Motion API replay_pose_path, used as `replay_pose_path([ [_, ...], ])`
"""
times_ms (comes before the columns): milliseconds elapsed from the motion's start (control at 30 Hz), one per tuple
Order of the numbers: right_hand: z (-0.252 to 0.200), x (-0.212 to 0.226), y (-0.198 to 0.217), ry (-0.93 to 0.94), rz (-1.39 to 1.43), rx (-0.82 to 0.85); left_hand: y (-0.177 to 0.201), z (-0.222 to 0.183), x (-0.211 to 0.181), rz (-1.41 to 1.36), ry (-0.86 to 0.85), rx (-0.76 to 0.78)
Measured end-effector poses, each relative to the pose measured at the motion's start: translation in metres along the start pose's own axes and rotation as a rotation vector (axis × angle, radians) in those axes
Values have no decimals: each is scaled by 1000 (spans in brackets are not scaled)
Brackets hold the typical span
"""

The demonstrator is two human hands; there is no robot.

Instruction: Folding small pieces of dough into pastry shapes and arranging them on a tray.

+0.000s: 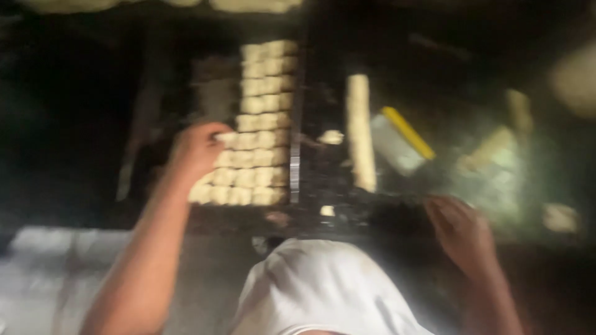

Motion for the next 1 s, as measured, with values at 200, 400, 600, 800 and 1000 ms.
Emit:
replay_pose_path([
  [200,-28,-89,37,-67,67,-176,-4,-8,2,252,26,-63],
  [400,-62,-208,94,-174,-86,-371,-16,-6,8,242,28,-141],
  [600,-52,-211,99,-267,-635,-320,-18,-13,-4,400,7,-258],
  [800,-53,-150,92,-426,39,-341,-46,-45,-197,234,-227,-372],
  [1000,-23,-40,45,-421,915,47,-164,-106,-300,-964,-54,569],
])
Point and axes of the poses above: each hand's wrist, its own z-axis towards the middle knuckle, its own y-axis out of the back of the hand, x = y × z, the point moved 2 cm from there along z, towards the middle knuckle, and after that the axes turned 3 degrees about z, right-handed, at the moved point
